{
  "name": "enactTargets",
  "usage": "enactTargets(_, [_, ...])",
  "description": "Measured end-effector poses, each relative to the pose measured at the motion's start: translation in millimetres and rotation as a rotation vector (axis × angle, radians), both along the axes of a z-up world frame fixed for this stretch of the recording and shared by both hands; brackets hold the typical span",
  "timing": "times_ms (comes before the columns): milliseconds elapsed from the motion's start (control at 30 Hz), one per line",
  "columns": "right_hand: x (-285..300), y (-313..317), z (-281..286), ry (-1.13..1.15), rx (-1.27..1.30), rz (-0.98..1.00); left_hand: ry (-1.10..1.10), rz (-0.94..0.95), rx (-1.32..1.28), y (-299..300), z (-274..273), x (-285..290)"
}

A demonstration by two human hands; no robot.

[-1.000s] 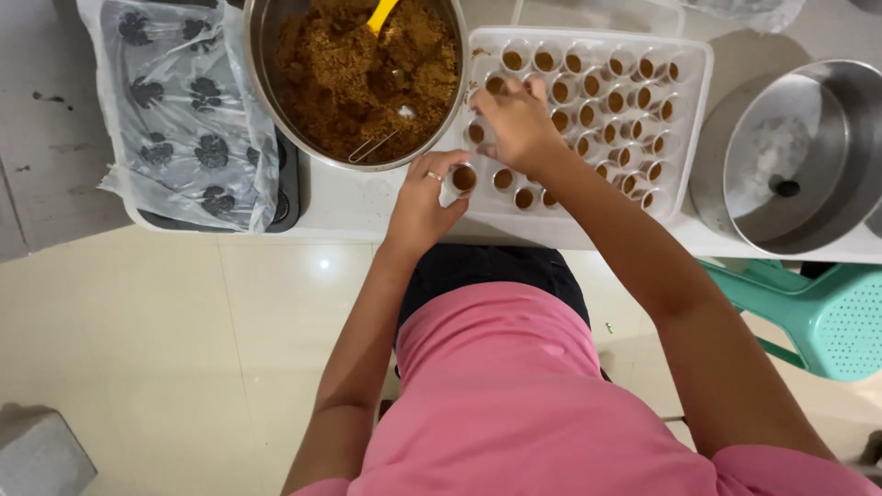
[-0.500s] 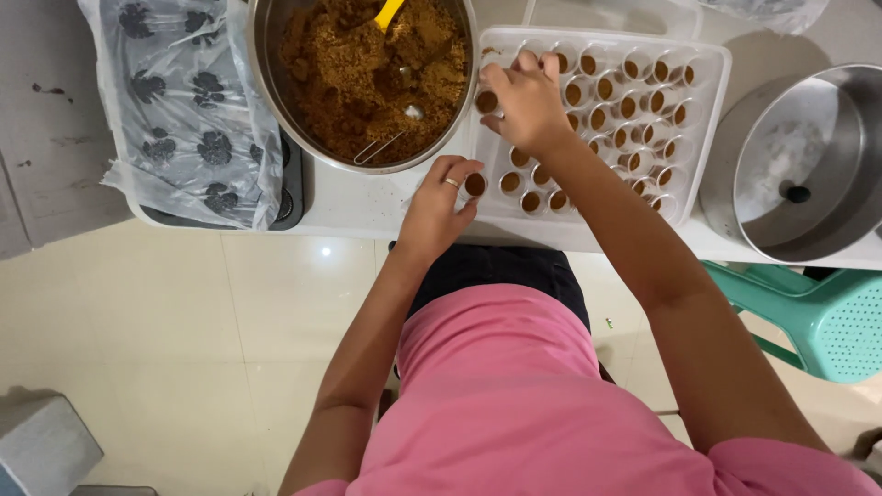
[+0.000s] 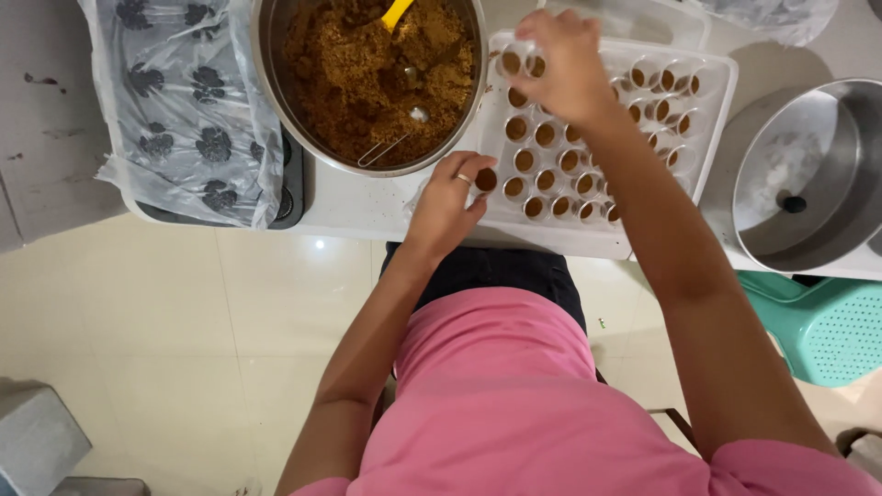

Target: Filling small plastic containers with a pastry mixture and organizing them into a tray.

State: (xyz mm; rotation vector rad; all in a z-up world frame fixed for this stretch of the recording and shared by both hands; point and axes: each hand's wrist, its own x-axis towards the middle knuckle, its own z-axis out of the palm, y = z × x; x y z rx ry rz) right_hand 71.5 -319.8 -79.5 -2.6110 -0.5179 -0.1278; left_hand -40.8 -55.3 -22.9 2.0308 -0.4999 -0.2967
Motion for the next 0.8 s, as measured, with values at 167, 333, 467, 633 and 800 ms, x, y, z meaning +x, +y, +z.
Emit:
enactTargets(167, [-4,10,-19,0.01,-0.012,-0.01,0.02,0.021,0.025,-16,-2,6])
enactTargets(333, [-6,18,-22,-0.038,-0.103,0.01,-0.162,0.008,0.167,-30,-26,9])
enactTargets(467, [-11,20,-18,-0.061,-0.051,-0.038,-0.519,-0.014,0.39,-40,-32,24])
enactTargets(633, [-38,1,14,-0.224,0.066,-0.116,-0.6,0.047,0.533,-56,-37,47])
enactTargets(800, [-88,-18,43,-0.148,0.146,-0.264,-0.702,0.001,0.616,-67,-56,62])
